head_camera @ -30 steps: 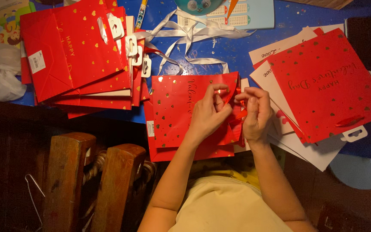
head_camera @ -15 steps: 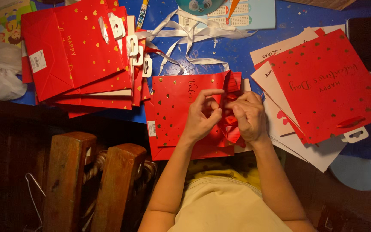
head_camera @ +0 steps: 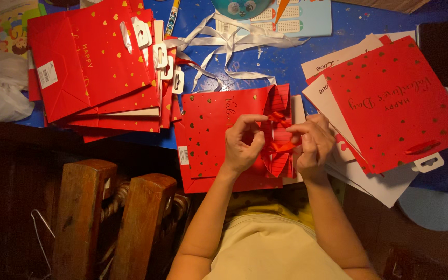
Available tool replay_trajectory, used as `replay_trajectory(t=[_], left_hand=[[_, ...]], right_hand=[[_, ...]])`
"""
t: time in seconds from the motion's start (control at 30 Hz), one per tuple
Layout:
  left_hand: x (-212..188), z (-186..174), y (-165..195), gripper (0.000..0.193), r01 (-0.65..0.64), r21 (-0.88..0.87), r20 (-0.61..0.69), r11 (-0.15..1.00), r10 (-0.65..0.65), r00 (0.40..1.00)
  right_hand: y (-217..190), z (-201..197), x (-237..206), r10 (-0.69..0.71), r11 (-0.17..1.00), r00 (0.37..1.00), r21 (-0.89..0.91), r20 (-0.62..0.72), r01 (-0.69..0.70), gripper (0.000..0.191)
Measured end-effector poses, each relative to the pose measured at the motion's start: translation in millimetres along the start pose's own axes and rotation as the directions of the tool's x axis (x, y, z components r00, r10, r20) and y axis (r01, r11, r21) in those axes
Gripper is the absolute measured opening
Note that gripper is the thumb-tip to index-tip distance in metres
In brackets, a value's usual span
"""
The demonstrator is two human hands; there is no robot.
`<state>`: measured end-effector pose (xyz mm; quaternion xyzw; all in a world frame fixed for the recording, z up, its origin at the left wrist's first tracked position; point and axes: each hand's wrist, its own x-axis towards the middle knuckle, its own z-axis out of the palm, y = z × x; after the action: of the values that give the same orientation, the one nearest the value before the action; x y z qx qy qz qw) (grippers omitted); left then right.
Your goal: The person assembles red Valentine's Day gift bags by threading white and red ribbons through the bag handles and tying them. They handle multiple bags and ribbons on a blue table, stacking completed bags as they work.
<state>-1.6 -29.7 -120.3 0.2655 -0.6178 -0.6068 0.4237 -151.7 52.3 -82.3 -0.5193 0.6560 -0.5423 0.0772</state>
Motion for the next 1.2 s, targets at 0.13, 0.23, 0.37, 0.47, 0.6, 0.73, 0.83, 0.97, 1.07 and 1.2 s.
replay_trajectory(t=[0.13,0.23,0.37,0.47,0.6,0.73,0.83,0.97,1.07,1.2], left_hand=[[-0.4,1.3,-1.4,0.026,-0.012,-0.02,-0.043,1.0,0.011,0.999],[0.8,2.6,3.7,0.026,-0.072,0.045,-0.075,0.996,0.076,0.994],[-0.7,9.5,20.9,0.029,-0.231,0.314,-0.052,0.921,0.259,0.964],[1.5,10.9,34.5,0.034,-0.313,0.422,0.006,0.851,0.343,0.939],[5.2,8.8,49.6,0.04,-0.384,0.482,0.087,0.787,0.393,0.915],[8.4,8.3,63.7,0.041,-0.418,0.454,0.154,0.787,0.393,0.907],[7.0,11.0,73.8,0.039,-0.445,0.456,0.195,0.771,0.401,0.895],[5.1,12.2,83.9,0.036,-0.457,0.512,0.213,0.727,0.408,0.888],[3.8,10.4,92.0,0.034,-0.47,0.504,0.234,0.725,0.409,0.882],[2.9,11.0,100.5,0.032,-0.514,0.45,0.288,0.73,0.426,0.858]], right_hand=[[-0.6,-2.7,-2.4,-0.031,0.998,0.993,-0.047,0.11,0.037,0.05],[-4.5,-5.9,-1.4,-0.084,0.992,0.981,-0.079,0.174,0.099,0.053],[-10.3,-3.9,2.7,-0.119,0.981,0.956,-0.119,0.267,0.155,0.055],[-20.6,-8.1,-3.0,0.002,0.982,0.953,-0.181,0.302,0.055,0.053],[-33.9,-30.1,-7.6,0.119,0.993,0.948,-0.016,0.294,-0.119,0.058],[-44.9,-44.8,-2.6,0.252,0.937,0.842,0.097,0.478,-0.335,0.078],[-53.4,-42.9,-0.3,0.225,0.96,0.815,0.02,0.534,-0.279,0.085],[-60.4,-44.4,0.0,0.285,0.923,0.766,0.052,0.576,-0.382,0.08],[-59.8,-46.4,2.9,0.338,0.894,0.703,0.019,0.625,-0.447,0.064],[-55.4,-41.4,7.6,0.479,0.874,0.564,-0.304,0.673,-0.38,0.027]])
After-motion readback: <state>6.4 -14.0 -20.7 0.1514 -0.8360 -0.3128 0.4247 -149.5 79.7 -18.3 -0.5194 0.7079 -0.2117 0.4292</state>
